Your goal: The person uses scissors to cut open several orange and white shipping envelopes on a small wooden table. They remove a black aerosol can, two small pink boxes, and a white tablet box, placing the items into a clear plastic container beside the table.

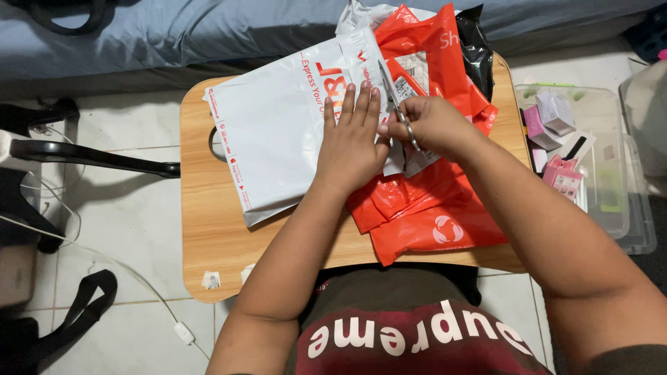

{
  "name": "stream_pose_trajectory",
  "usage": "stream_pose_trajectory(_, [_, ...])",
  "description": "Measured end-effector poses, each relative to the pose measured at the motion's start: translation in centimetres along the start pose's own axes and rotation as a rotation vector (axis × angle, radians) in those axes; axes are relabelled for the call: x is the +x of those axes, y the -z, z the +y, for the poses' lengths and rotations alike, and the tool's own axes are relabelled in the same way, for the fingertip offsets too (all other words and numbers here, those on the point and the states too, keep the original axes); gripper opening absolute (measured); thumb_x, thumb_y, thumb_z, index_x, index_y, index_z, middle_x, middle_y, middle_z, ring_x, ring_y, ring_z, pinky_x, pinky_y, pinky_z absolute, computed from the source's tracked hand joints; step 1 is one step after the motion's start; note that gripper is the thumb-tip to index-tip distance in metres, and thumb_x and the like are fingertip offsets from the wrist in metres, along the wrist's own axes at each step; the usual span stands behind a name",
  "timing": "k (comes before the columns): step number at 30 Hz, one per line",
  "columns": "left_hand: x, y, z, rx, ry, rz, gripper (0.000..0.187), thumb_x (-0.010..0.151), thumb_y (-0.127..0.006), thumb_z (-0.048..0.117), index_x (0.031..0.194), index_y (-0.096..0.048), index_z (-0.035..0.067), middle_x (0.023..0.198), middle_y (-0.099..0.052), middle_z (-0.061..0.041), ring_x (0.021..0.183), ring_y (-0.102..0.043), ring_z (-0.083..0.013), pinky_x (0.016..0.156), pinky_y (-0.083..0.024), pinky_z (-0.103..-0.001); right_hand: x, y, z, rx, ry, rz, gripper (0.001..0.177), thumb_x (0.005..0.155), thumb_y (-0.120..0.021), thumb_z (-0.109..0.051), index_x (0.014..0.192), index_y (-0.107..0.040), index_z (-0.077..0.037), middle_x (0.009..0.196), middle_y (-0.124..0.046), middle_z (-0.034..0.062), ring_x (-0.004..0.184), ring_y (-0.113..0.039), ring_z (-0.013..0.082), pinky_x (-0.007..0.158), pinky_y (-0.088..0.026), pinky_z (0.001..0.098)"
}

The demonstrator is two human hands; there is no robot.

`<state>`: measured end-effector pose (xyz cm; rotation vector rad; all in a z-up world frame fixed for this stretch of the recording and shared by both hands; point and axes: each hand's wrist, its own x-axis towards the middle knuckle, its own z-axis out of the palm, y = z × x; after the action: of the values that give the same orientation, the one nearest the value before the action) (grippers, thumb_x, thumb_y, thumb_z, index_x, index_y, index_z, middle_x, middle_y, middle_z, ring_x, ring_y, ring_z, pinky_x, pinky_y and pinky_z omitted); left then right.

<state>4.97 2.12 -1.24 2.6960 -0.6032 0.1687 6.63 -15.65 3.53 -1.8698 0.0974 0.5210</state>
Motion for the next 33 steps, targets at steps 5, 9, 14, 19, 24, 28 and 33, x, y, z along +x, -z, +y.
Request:
stream_pose_trajectory(5, [-0.1, -0.1, 0.0, -0.046, 0.009, 0.015, 0.080, 0.089, -0.054, 0.039, 0.158, -0.032, 0.006, 0.167, -0.026, -0.014, 0.156, -0.016, -0.0316, 0.125, -0.005, -0.060, 1.0, 0.6, -0.9, -0.022, -0.002, -0.010, 0.029, 0.081, -0.086, -0.028, 0.087, -0.067, -0.007, 0.068, -0.064, 0.0011, 0.052, -0.057, 0.0087, 0.048, -0.043, 0.0228])
stream_pose_trajectory(9, [-0.1, -0.1, 0.0, -0.011, 0.006, 0.013, 0.077, 0.091, -0.050, 0.040, 0.158, -0.032, 0.006, 0.167, -0.026, -0.014, 0.156, -0.016, -0.0318, 0.124, -0.005, -0.060, 1.4, 0.4, -0.9, -0.058, 0.005, 0.010, 0.029, 0.080, -0.086, -0.027, 0.086, -0.066, -0.007, 0.068, -0.064, 0.0013, 0.051, -0.057, 0.0093, 0.047, -0.045, 0.0245])
stream_pose_trajectory(14, [0.0, -0.1, 0.0, 0.023, 0.011, -0.015, 0.078, 0.090, -0.048, 0.040, 0.157, -0.033, 0.006, 0.167, -0.026, -0.013, 0.156, -0.016, -0.0313, 0.124, -0.006, -0.060, 2.1, 0.4, -0.4, -0.048, 0.062, 0.011, 0.031, 0.082, -0.086, -0.027, 0.085, -0.064, -0.006, 0.066, -0.064, 0.0006, 0.052, -0.055, 0.0081, 0.047, -0.042, 0.0239])
stream_pose_trajectory(19, [0.0, 0.0, 0.1, 0.007, 0.003, 0.022, 0.076, 0.092, -0.048, 0.040, 0.158, -0.034, 0.006, 0.166, -0.027, -0.014, 0.155, -0.018, -0.0321, 0.124, -0.007, -0.061, 3.3, 0.9, -0.7, -0.067, 0.011, 0.033, 0.029, 0.082, -0.087, -0.028, 0.086, -0.065, -0.008, 0.067, -0.061, -0.0006, 0.053, -0.054, 0.0070, 0.048, -0.040, 0.0230])
stream_pose_trajectory(24, [-0.2, -0.1, 0.0, 0.012, 0.000, 0.012, 0.072, 0.096, -0.049, 0.044, 0.156, -0.035, 0.006, 0.167, -0.026, -0.014, 0.156, -0.018, -0.0324, 0.124, -0.008, -0.061, 4.1, 0.9, -0.5, -0.032, 0.076, 0.011, 0.029, 0.081, -0.087, -0.026, 0.088, -0.067, -0.007, 0.071, -0.065, -0.0011, 0.056, -0.056, 0.0061, 0.050, -0.044, 0.0222])
stream_pose_trajectory(28, [-0.1, -0.2, 0.0, 0.014, 0.004, -0.014, 0.068, 0.098, -0.047, 0.044, 0.153, -0.039, 0.005, 0.167, -0.025, -0.015, 0.156, -0.017, -0.0324, 0.123, -0.008, -0.061, 4.8, 1.4, -0.7, -0.019, 0.061, 0.005, 0.028, 0.082, -0.087, -0.026, 0.090, -0.068, -0.008, 0.073, -0.066, -0.0019, 0.059, -0.057, 0.0043, 0.053, -0.046, 0.0205])
stream_pose_trajectory(33, [0.0, -0.1, 0.0, -0.003, -0.008, 0.036, 0.071, 0.097, -0.046, 0.044, 0.154, -0.039, 0.001, 0.165, -0.028, -0.015, 0.155, -0.018, -0.0330, 0.123, -0.008, -0.061, 5.7, 1.4, -1.6, -0.038, 0.084, 0.007, 0.027, 0.081, -0.087, -0.026, 0.089, -0.069, -0.008, 0.074, -0.066, -0.0015, 0.059, -0.058, 0.0049, 0.053, -0.047, 0.0207])
